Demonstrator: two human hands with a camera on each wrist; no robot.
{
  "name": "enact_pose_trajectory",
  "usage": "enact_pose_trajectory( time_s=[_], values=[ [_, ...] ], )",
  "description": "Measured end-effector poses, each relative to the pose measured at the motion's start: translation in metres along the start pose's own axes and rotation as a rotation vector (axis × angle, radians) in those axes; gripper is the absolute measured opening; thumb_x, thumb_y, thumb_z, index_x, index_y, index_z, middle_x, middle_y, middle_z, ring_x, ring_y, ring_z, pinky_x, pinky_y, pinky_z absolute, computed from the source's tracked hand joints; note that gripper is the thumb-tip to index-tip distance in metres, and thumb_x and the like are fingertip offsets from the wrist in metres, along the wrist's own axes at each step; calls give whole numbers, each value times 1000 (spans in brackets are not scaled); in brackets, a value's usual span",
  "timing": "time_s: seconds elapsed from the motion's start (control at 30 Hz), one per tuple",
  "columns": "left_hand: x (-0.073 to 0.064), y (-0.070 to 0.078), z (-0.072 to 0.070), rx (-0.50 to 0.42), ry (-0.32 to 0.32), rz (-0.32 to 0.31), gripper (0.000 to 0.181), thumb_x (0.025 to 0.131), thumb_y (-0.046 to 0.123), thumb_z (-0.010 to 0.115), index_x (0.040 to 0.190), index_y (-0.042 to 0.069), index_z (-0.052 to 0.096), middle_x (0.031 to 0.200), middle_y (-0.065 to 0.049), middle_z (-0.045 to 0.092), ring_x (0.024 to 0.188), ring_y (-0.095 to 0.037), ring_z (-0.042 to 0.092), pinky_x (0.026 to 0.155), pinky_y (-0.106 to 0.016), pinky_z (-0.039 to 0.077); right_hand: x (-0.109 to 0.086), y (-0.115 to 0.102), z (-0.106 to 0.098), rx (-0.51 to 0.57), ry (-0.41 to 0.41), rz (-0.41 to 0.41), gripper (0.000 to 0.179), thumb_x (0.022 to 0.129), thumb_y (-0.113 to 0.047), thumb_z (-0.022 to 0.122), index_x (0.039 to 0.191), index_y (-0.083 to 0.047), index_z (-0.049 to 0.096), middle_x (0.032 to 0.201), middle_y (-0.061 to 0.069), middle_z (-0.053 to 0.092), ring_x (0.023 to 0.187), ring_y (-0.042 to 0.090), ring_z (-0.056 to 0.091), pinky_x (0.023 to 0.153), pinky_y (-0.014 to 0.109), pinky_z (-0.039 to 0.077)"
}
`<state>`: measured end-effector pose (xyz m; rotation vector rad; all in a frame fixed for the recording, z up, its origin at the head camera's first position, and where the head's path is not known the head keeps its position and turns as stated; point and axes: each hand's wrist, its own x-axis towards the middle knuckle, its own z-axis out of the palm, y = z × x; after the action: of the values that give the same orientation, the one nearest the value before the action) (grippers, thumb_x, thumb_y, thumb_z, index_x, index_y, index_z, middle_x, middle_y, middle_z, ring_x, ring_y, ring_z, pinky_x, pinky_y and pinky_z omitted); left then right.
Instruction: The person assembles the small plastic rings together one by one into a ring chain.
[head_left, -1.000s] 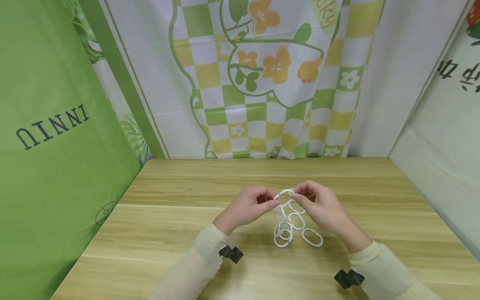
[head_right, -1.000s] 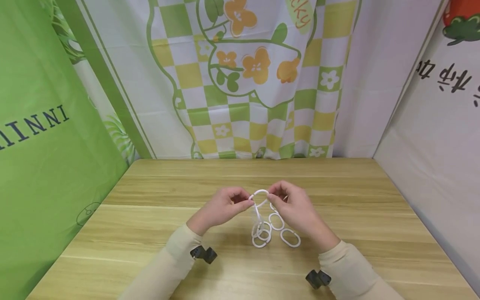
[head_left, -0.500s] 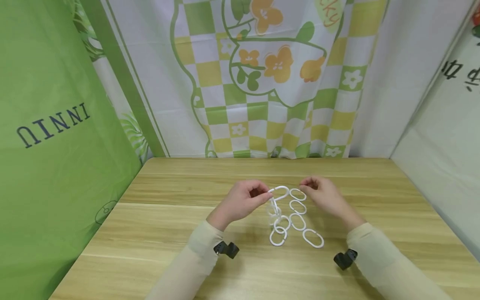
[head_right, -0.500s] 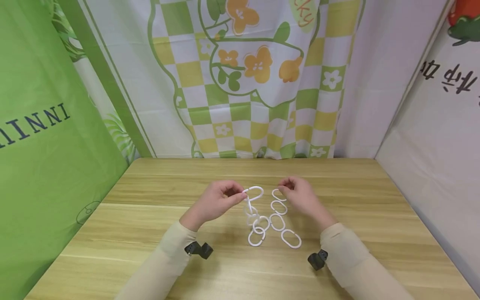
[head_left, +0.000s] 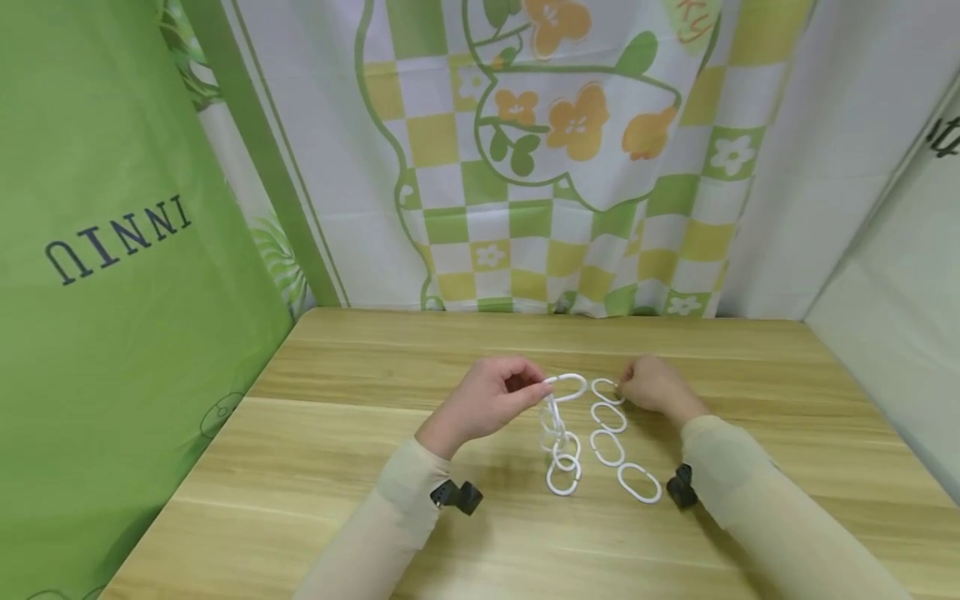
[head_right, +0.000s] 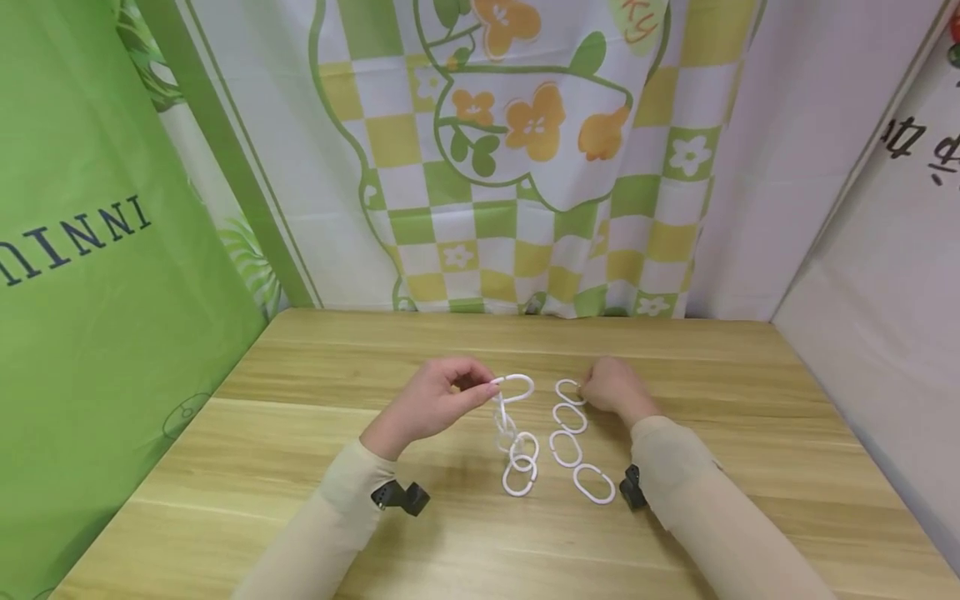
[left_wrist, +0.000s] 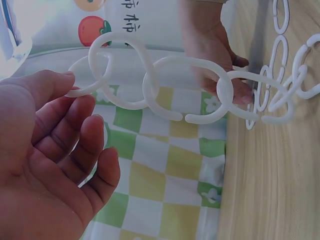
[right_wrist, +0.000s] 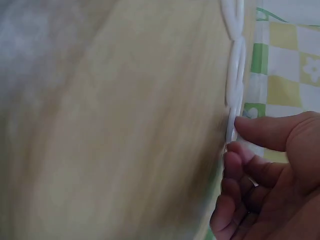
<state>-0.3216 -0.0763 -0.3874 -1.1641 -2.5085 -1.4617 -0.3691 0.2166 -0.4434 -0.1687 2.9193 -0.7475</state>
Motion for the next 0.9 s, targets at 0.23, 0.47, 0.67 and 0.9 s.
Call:
enact_pose_trajectory(
  time_s=[0.23, 0.47, 0.67, 0.9],
  values=[
    [2, -2, 1, 2, 2, 10, 11, 96, 21, 66, 93, 12, 70, 78, 6, 62, 65, -8, 53, 58, -24, 45, 2, 3, 2, -23, -25, -71, 11, 79, -4, 59, 81, -10, 68, 79, 3, 62, 72, 21, 54, 65, 35, 42],
    [2, -6, 4, -5, -7, 25, 8, 95, 18, 67, 91, 11, 70, 77, 6, 61, 65, -8, 52, 58, -23, 45, -1, 11, 1, 31, -35, -110, 7, 80, -2, 63, 87, -4, 65, 81, 5, 61, 77, 22, 55, 71, 36, 44],
    [2, -6, 4, -7, -19, 17, 8, 95, 18, 67, 91, 12, 70, 77, 6, 61, 64, -9, 52, 57, -23, 44, -6, 16, 0, 13, -71, -75, 9, 82, -10, 71, 80, -6, 62, 76, 4, 57, 72, 22, 52, 65, 35, 42],
    [3, -8, 5, 6, -24, 12, 9, 95, 20, 67, 91, 12, 70, 76, 6, 60, 64, -9, 52, 57, -24, 45, -11, 17, 2, -28, -83, -118, 13, 88, -16, 67, 79, -9, 62, 74, 3, 56, 71, 20, 52, 66, 36, 42]
  ],
)
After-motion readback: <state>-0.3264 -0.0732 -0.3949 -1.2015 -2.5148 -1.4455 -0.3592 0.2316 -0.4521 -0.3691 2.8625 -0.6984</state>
